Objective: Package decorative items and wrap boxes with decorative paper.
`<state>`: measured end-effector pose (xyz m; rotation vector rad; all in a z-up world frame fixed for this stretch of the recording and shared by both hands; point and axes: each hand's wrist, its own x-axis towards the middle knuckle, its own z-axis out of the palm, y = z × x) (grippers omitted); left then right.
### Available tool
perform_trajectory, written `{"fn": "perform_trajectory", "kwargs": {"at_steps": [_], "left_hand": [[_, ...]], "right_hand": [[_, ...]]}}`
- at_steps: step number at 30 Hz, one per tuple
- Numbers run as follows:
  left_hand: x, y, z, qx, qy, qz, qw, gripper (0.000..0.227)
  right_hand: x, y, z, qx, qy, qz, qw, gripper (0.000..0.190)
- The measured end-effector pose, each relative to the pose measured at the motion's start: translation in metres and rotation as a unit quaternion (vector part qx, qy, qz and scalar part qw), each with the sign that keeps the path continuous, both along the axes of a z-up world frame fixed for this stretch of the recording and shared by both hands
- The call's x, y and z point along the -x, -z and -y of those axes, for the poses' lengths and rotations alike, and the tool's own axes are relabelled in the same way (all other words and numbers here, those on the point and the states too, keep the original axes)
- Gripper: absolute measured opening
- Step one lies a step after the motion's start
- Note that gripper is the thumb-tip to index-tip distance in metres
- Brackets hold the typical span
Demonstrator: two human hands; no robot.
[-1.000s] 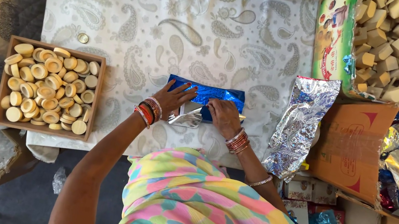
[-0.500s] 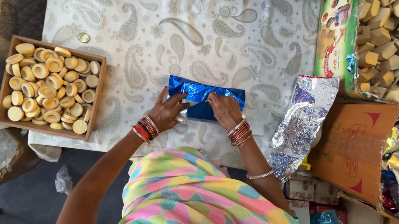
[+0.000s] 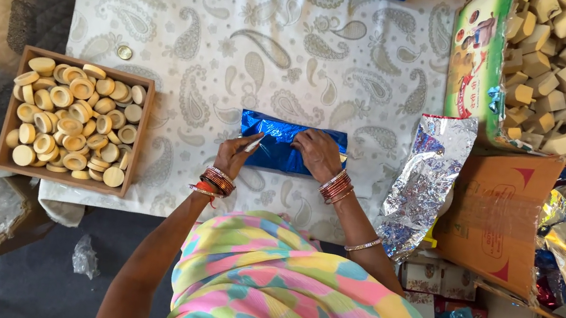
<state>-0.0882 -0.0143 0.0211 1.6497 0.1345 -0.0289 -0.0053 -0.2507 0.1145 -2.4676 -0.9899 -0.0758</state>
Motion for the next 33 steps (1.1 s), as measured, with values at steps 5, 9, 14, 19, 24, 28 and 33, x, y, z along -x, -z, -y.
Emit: {"fn": "perform_trajectory", "kwargs": {"at_steps": [5,9,14,19,24,28,33], "left_hand": [[-0.005,0.035,-0.001,-0.001,-0.043,-0.124,0.991,0.026],[-0.005,0.046,-0.005,-0.036,-0.090,-0.055,0.994,0.018],[-0.002,-0.046,0.010,-0.193,-0.206,0.083,0.956,0.043],[-0.019,-0.076,0.040,-0.310,-0.066,0.206,0.926,0.048],[-0.051,-0.063,0.051,-0.349,0.110,0.274,0.889,0.055],[-0.059,-0.031,0.045,-0.415,0.121,0.178,0.884,0.028],[-0.073,-0.055,0.049,-0.420,0.167,0.028,0.891,0.034]], "right_hand": [[-0.003,-0.014,-0.002,0.018,0.020,-0.033,0.999,0.013],[-0.007,0.001,0.003,0.009,0.004,-0.001,1.000,0.013],[-0.011,0.006,0.000,0.061,0.023,-0.052,0.996,0.017],[-0.009,0.010,-0.002,0.040,0.026,-0.043,0.998,0.015],[-0.003,0.010,0.002,0.048,0.031,-0.024,0.998,0.032],[0.004,0.006,0.001,0.061,0.031,-0.044,0.997,0.031],[0.009,0.004,0.001,0.059,0.029,-0.039,0.997,0.021]]}}
